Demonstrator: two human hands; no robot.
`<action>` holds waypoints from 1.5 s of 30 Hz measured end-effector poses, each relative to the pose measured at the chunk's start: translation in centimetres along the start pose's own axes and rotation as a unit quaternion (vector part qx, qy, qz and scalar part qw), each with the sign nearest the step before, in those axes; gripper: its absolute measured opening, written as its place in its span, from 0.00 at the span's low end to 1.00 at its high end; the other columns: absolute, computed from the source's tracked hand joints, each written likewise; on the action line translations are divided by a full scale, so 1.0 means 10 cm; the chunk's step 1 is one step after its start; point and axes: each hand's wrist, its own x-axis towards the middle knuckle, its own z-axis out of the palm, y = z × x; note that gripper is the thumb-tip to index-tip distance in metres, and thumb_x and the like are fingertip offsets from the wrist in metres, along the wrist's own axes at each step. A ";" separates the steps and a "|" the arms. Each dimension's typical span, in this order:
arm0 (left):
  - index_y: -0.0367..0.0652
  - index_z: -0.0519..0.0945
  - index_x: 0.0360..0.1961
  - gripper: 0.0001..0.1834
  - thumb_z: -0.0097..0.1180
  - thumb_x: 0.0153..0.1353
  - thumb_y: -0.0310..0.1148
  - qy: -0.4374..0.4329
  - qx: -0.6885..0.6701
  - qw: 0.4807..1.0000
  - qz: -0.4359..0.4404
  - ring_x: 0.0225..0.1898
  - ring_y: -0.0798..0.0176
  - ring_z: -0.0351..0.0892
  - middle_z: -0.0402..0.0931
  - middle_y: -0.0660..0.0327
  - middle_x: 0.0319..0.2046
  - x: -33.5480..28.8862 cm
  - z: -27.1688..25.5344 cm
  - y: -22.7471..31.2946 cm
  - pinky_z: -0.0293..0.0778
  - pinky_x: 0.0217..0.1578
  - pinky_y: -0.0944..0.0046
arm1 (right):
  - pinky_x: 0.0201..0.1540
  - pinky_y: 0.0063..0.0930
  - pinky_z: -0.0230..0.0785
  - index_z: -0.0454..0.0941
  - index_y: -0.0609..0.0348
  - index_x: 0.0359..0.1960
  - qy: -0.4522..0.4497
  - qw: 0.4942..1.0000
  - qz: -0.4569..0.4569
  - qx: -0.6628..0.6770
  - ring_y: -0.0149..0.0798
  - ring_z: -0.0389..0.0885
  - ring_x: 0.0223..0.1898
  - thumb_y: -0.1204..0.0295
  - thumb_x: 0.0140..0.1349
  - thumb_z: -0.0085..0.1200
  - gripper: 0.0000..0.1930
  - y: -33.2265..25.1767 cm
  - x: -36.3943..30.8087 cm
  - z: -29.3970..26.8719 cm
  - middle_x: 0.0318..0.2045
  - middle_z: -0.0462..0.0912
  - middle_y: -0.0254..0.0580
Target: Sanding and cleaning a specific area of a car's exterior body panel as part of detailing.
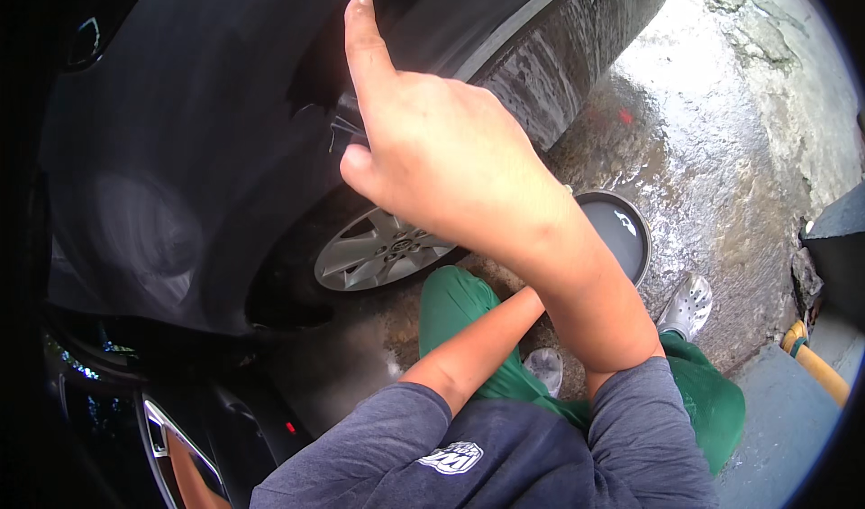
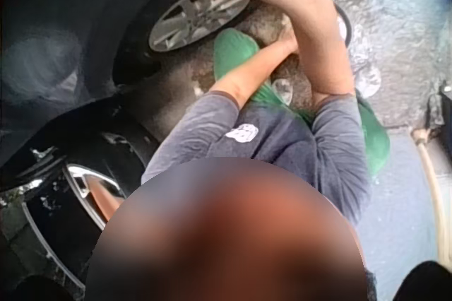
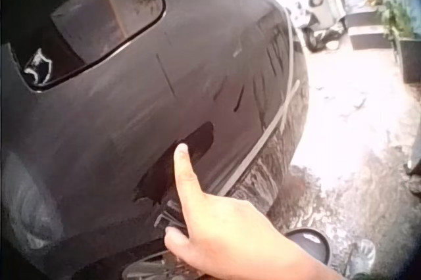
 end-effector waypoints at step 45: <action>0.43 0.83 0.50 0.24 0.54 0.65 0.51 0.119 -0.297 0.943 -0.087 0.54 0.47 0.79 0.82 0.50 0.51 -0.32 0.15 -0.47 0.68 0.61 0.49 | 0.41 0.47 0.77 0.76 0.59 0.47 -0.093 0.994 -0.017 -0.052 0.55 0.85 0.39 0.70 0.55 0.59 0.17 0.02 -0.34 0.25 0.36 0.85 0.52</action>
